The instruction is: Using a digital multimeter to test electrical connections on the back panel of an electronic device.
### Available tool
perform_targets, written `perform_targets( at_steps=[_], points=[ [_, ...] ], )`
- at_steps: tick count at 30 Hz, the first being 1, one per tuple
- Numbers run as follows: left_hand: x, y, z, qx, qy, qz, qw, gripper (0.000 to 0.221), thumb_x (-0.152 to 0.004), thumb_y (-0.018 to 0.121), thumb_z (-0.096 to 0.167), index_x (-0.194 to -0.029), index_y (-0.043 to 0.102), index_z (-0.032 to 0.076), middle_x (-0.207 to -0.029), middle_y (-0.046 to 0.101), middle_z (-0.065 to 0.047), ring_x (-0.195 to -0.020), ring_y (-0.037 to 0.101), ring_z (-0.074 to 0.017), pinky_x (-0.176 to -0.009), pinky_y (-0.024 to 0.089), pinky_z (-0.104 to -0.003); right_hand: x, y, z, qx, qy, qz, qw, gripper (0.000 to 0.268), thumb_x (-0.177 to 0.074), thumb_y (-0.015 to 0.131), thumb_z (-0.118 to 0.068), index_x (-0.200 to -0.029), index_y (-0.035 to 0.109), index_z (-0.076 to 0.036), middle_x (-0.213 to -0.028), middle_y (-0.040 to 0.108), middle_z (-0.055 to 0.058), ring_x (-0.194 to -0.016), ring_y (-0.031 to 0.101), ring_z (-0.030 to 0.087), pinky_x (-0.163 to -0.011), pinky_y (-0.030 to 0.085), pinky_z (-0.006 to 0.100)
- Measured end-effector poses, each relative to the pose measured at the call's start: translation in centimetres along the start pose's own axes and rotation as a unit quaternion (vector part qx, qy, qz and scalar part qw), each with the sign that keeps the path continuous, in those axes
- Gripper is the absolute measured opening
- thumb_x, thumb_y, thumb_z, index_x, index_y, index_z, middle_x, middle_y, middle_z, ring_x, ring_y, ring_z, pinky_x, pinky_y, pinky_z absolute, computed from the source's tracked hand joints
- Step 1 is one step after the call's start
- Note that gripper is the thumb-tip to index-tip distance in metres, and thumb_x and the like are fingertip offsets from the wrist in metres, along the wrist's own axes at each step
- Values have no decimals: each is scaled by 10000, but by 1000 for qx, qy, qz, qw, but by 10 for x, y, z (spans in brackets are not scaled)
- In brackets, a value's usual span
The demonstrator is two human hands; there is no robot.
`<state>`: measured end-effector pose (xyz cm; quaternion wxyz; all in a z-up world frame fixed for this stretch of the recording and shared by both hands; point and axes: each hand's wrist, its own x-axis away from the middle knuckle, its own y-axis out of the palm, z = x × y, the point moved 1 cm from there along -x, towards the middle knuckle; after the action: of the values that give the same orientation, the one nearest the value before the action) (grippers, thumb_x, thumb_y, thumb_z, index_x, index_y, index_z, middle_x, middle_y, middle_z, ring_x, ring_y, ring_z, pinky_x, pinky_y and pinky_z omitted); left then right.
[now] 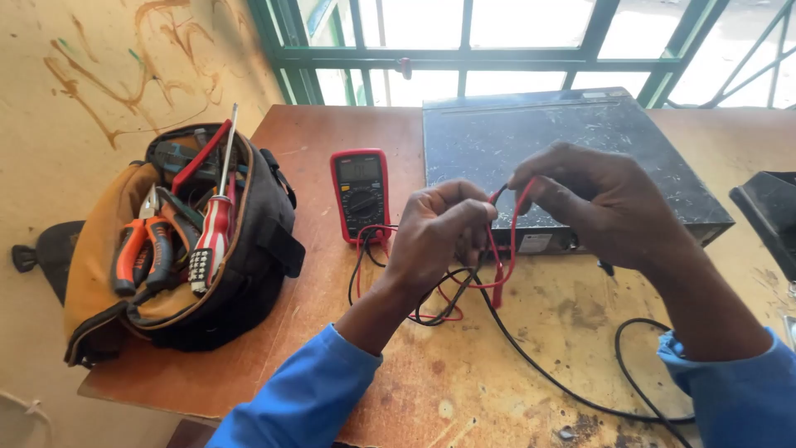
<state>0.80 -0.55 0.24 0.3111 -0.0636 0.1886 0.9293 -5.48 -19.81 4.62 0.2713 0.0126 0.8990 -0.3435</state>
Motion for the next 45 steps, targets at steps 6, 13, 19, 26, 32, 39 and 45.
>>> perform_targets(
  at_steps=[6, 13, 19, 26, 32, 39, 45],
  points=[
    [-4, -11, 5, -45, 58, 53, 996, 104, -893, 670, 196, -830, 630, 124, -601, 473, 4, -482, 443, -57, -373, 281, -202, 7, -17, 0, -40, -13, -98, 994, 191, -878, 668, -297, -868, 723, -115, -727, 681, -8, -616, 612, 107, -574, 489, 267],
    [-6, -22, 17, 93, 74, -97, 988, 136, -1007, 595, 199, -972, 607, 69, -910, 588, -65, -929, 623, -171, -762, 533, -302, 7, -22, 7, 57, 69, -35, 995, 425, -925, 744, -294, -583, 609, -81, -502, 500, -12, -492, 405, 95, -492, 312, 268],
    [3, -18, 43, -361, 185, 39, 913, 75, -941, 565, 97, -956, 514, 149, -789, 594, 6, -623, 654, -143, -637, 506, -330, 9, -26, 14, 121, 128, -61, 983, 514, -933, 749, -270, -553, 441, -112, -489, 444, -4, -454, 385, 132, -493, 329, 302],
    [6, -20, 34, -517, 301, 146, 788, 101, -1010, 527, 148, -1097, 479, 167, -733, 548, 4, -607, 552, -265, -571, 393, -420, 5, -27, 19, 113, 161, -96, 976, 520, -944, 742, -282, -559, 436, -114, -501, 452, 10, -470, 436, 144, -510, 356, 312],
    [-1, -24, 36, -359, 240, 198, 880, 293, -1030, 482, 363, -870, 614, 156, -524, 503, 2, -463, 501, -188, -467, 370, -334, 10, -47, 33, -60, 185, -207, 959, 305, -930, 683, -360, -866, 725, -66, -762, 644, 62, -686, 555, 182, -658, 435, 334],
    [2, -40, 49, -65, 361, 255, 895, 572, -939, 472, 656, -784, 616, 125, -511, 325, 61, -412, 313, -49, -388, 217, -229, 2, -53, 29, 98, 171, -144, 970, 458, -973, 502, -324, -1364, 696, -188, -893, 782, 57, -906, 725, 181, -867, 525, 338],
    [1, -41, 46, -89, 336, 148, 926, 535, -1007, 427, 582, -900, 619, 94, -612, 269, 77, -509, 211, -27, -464, 119, -231, -6, -18, -22, 73, 189, 79, 976, 476, -991, 426, -283, -1315, 723, -100, -819, 663, 112, -710, 576, 204, -553, 473, 348]
  ],
)
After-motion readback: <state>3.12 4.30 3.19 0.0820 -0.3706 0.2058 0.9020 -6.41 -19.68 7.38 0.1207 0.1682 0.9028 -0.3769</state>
